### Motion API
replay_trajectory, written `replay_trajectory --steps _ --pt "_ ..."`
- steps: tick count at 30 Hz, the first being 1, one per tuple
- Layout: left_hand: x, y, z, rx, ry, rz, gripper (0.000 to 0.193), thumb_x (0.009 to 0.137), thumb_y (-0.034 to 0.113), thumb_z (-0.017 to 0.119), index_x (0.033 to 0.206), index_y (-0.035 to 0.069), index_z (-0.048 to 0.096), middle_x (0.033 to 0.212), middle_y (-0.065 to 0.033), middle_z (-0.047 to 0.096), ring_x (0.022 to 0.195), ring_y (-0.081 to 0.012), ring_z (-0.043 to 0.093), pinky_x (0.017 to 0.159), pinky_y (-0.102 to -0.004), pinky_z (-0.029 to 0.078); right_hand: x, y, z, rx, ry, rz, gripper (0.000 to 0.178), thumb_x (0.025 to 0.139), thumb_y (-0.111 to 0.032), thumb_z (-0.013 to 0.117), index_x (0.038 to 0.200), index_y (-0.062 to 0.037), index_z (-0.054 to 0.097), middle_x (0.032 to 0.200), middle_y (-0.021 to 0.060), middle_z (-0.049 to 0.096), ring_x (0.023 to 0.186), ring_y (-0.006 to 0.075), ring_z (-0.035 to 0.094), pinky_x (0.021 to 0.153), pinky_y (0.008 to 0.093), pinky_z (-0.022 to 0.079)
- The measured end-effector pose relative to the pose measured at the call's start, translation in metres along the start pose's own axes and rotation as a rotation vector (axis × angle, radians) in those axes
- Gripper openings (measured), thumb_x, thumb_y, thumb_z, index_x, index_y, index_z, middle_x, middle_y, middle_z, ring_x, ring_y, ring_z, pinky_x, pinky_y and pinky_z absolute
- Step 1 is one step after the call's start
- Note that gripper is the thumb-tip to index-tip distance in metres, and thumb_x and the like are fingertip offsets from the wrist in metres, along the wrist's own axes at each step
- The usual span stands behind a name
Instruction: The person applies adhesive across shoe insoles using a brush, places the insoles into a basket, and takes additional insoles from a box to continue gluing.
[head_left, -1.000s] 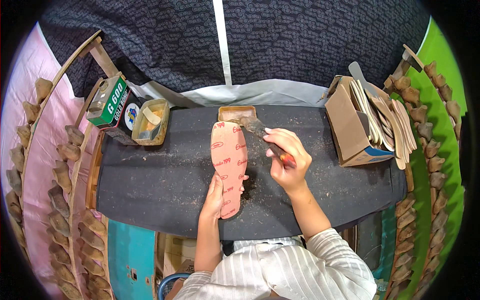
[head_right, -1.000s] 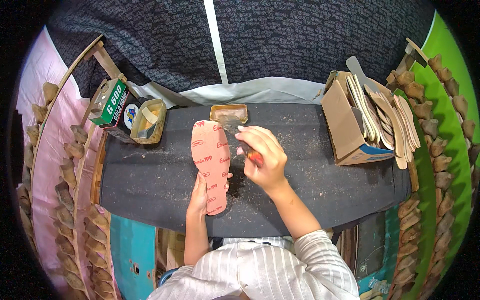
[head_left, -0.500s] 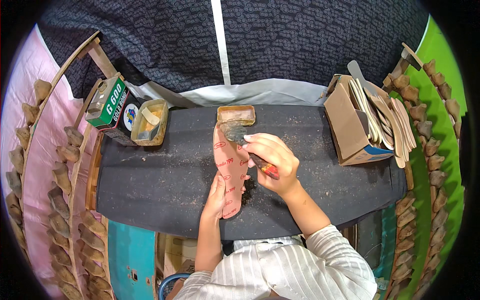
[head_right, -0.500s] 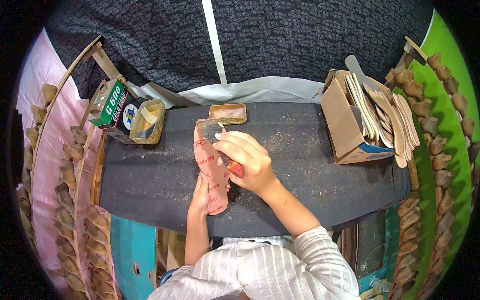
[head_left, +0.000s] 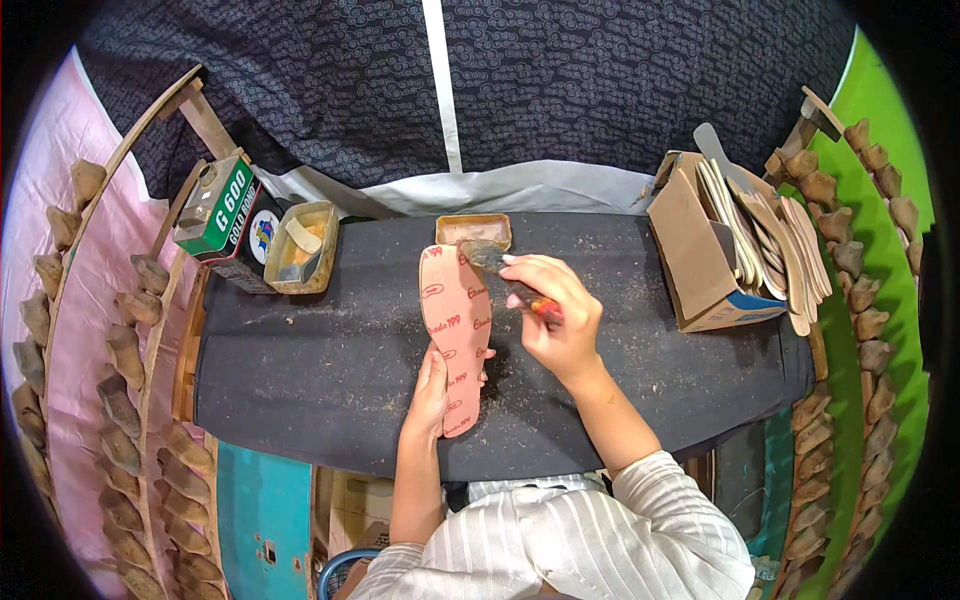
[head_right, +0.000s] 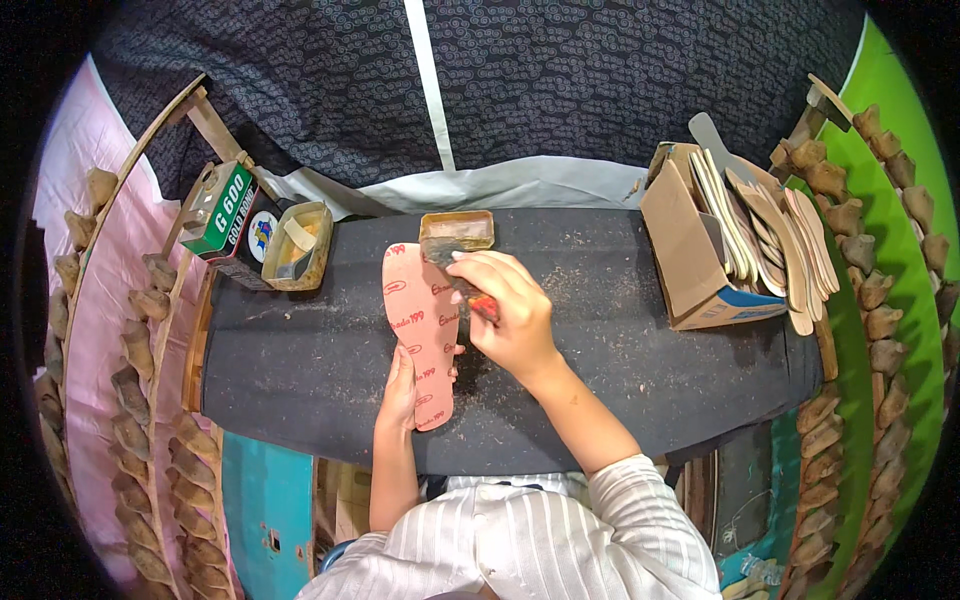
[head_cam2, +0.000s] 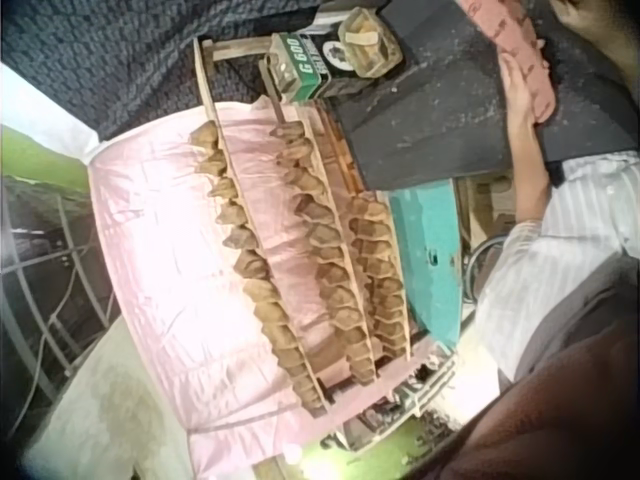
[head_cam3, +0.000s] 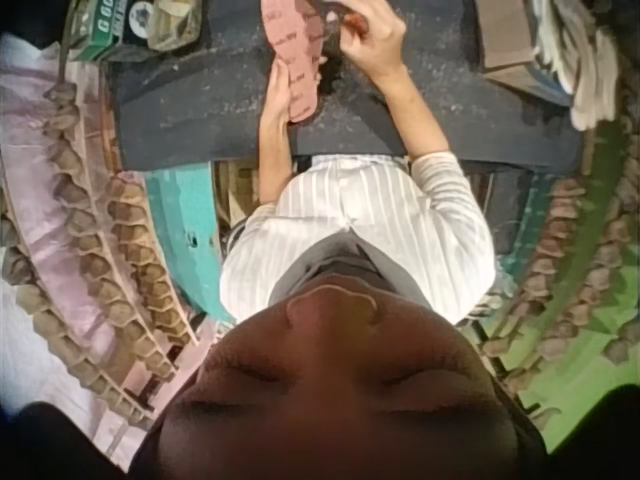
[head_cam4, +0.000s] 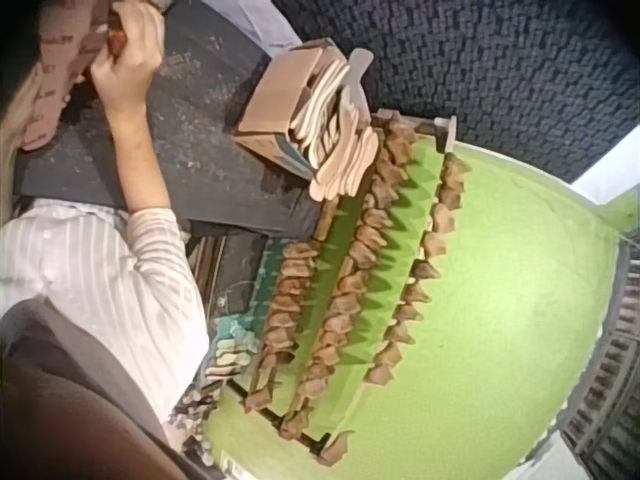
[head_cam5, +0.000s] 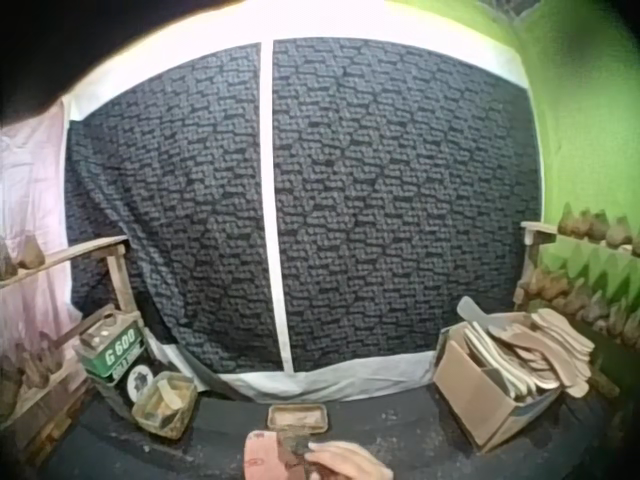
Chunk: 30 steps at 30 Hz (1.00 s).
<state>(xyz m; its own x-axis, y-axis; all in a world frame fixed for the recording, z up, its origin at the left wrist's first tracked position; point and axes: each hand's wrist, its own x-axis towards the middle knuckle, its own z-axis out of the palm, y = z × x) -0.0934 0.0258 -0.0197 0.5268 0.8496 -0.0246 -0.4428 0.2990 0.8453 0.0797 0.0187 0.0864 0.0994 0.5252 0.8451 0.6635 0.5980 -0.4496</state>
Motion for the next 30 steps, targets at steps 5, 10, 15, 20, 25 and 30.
replay_trajectory --steps 5,10,15,20,25,30 --pt "-0.002 0.000 -0.001 -0.003 -0.010 -0.006 0.054 0.096 0.050 0.029 0.131 0.008 0.033 0.110 -0.0176 0.059 0.081 -0.0176 0.057 0.073 -0.0301 0.049 0.002 -0.011 -0.001 0.038 0.036 -0.085 0.025 0.065 0.006 0.064 0.089 -0.0010 0.064 0.090 0.0130 0.067 0.088 0.0300 0.065 0.080 0.0347 0.051" --pt "-0.002 -0.001 -0.001 -0.004 0.017 0.004 0.053 0.096 0.049 0.030 0.129 0.008 0.035 0.110 -0.0179 0.059 0.081 -0.0180 0.057 0.073 -0.0303 0.049 -0.002 -0.001 0.001 -0.052 0.007 0.015 0.026 0.064 0.007 0.063 0.089 -0.0012 0.064 0.091 0.0130 0.067 0.087 0.0286 0.065 0.079 0.0338 0.051" --pt "-0.005 0.000 0.000 -0.014 0.010 -0.011 0.053 0.096 0.049 0.029 0.130 0.009 0.034 0.111 -0.0185 0.059 0.081 -0.0185 0.058 0.072 -0.0307 0.049 0.003 -0.011 -0.004 0.076 0.041 -0.138 0.026 0.065 0.007 0.064 0.090 0.0003 0.064 0.093 0.0143 0.067 0.088 0.0304 0.065 0.080 0.0359 0.051" --pt "-0.005 0.003 0.002 -0.006 0.002 0.013 0.055 0.096 0.049 0.029 0.131 0.008 0.035 0.111 -0.0185 0.059 0.080 -0.0183 0.058 0.072 -0.0307 0.049 0.000 -0.004 0.003 -0.020 0.021 0.016 0.026 0.066 0.009 0.062 0.090 -0.0014 0.064 0.091 0.0128 0.067 0.090 0.0277 0.064 0.078 0.0331 0.050" --pt "-0.004 0.004 -0.001 -0.027 0.005 -0.003 0.056 0.095 0.050 0.030 0.130 0.007 0.035 0.111 -0.0185 0.059 0.081 -0.0181 0.058 0.073 -0.0307 0.049 0.000 -0.002 -0.005 0.044 0.081 -0.075 0.034 0.061 0.009 0.061 0.093 -0.0023 0.064 0.094 0.0120 0.066 0.091 0.0296 0.063 0.079 0.0366 0.051" --pt "-0.004 0.005 0.006 0.026 0.002 0.026 0.056 0.095 0.050 0.031 0.130 0.007 0.035 0.111 -0.0183 0.059 0.081 -0.0178 0.058 0.073 -0.0306 0.049 0.002 -0.014 0.003 -0.018 -0.022 -0.073 0.026 0.066 0.007 0.064 0.091 -0.0024 0.064 0.092 0.0130 0.066 0.089 0.0287 0.064 0.078 0.0350 0.051"
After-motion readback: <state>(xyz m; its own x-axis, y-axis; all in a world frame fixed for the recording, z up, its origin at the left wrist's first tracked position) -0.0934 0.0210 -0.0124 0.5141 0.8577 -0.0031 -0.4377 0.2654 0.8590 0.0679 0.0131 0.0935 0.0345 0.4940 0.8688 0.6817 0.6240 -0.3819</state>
